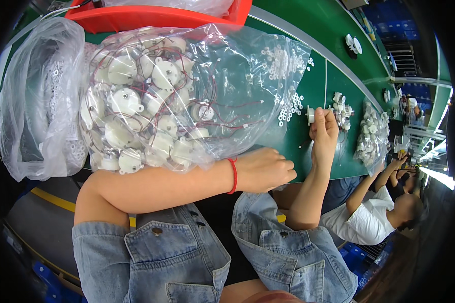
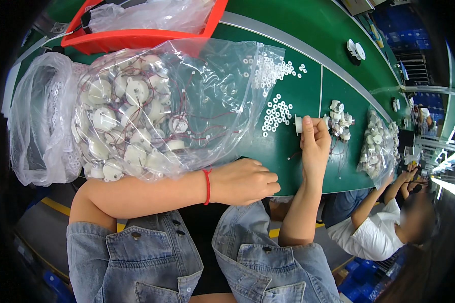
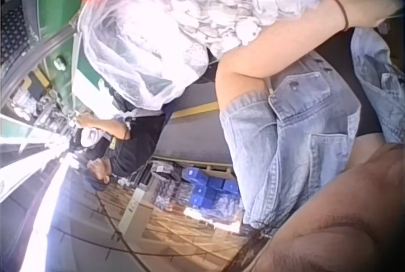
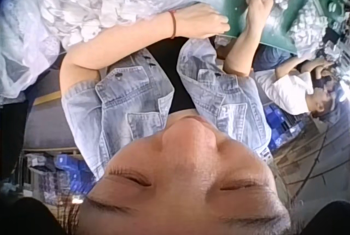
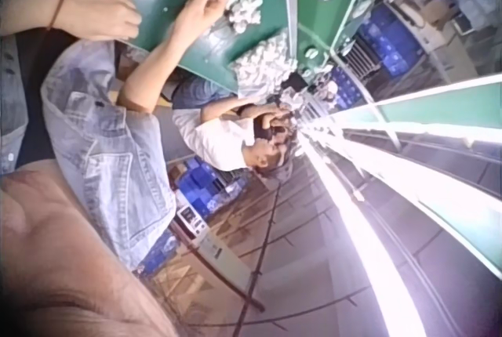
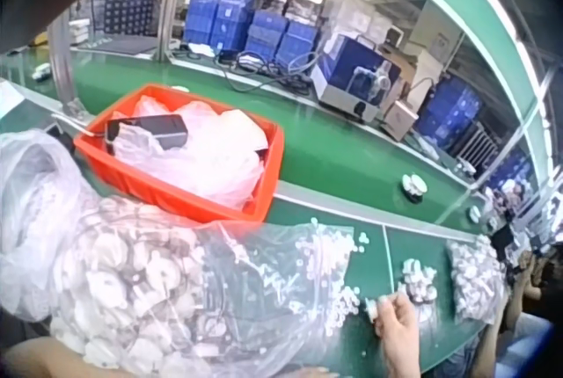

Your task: The person assembles small white electronic components by hand on a green workbench. They pick up a component, insert a small white washer into it, and place the finished unit into a clear plastic bag. The process is repeated continuously throughout the clip.

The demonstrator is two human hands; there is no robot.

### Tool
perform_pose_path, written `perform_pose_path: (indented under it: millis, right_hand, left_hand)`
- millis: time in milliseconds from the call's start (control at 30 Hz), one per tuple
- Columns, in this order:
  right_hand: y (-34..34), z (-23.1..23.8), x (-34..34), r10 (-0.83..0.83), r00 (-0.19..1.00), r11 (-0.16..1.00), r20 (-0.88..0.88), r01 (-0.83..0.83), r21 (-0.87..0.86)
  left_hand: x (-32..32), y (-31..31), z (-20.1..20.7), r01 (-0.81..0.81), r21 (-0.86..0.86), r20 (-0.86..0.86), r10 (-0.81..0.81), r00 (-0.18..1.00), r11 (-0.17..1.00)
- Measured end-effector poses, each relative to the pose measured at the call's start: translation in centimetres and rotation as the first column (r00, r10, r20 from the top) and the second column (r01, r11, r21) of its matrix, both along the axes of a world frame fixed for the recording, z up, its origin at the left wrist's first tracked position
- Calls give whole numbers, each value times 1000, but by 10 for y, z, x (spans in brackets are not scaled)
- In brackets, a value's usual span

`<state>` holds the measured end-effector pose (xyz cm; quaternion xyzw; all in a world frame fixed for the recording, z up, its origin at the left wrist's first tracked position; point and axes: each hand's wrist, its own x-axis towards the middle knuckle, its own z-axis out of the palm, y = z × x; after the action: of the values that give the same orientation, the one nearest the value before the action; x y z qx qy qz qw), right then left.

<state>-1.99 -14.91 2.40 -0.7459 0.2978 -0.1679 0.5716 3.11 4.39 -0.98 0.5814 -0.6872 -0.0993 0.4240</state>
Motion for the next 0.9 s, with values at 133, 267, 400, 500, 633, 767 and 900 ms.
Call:
perform_pose_path:
  millis: [133, 267, 400, 500, 633, 767, 900]
  right_hand:
    - [0, -4, -4, 66, 998, 989, -4, -66, -131]
    - [4, -7, -6, 93, 995, 972, 25, -86, -218]
    - [2, -9, -6, 84, 996, 951, -34, -91, -294]
    - [3, -10, -3, 104, 994, 952, -18, -105, -288]
    - [0, -8, -3, 103, 993, 950, -51, -113, -290]
    - [2, -7, -1, 106, 994, 956, -29, -110, -274]
    - [0, -10, 0, 119, 993, 958, -25, -121, -261]
  left_hand:
    - [0, 0, -1, 8, 15, -4, -8, 1000, 1000]
    - [0, 0, -2, 13, 19, -4, -13, 1000, 1000]
    - [1, 0, -2, 30, 30, -15, -30, 999, 999]
    - [1, 0, -3, 36, 38, -14, -36, 999, 999]
    - [-2, -2, -5, 25, 41, -14, -25, 1000, 999]
    - [-2, -2, -6, 27, 37, -9, -27, 1000, 999]
    - [-2, -3, -7, 20, 41, -9, -19, 1000, 999]
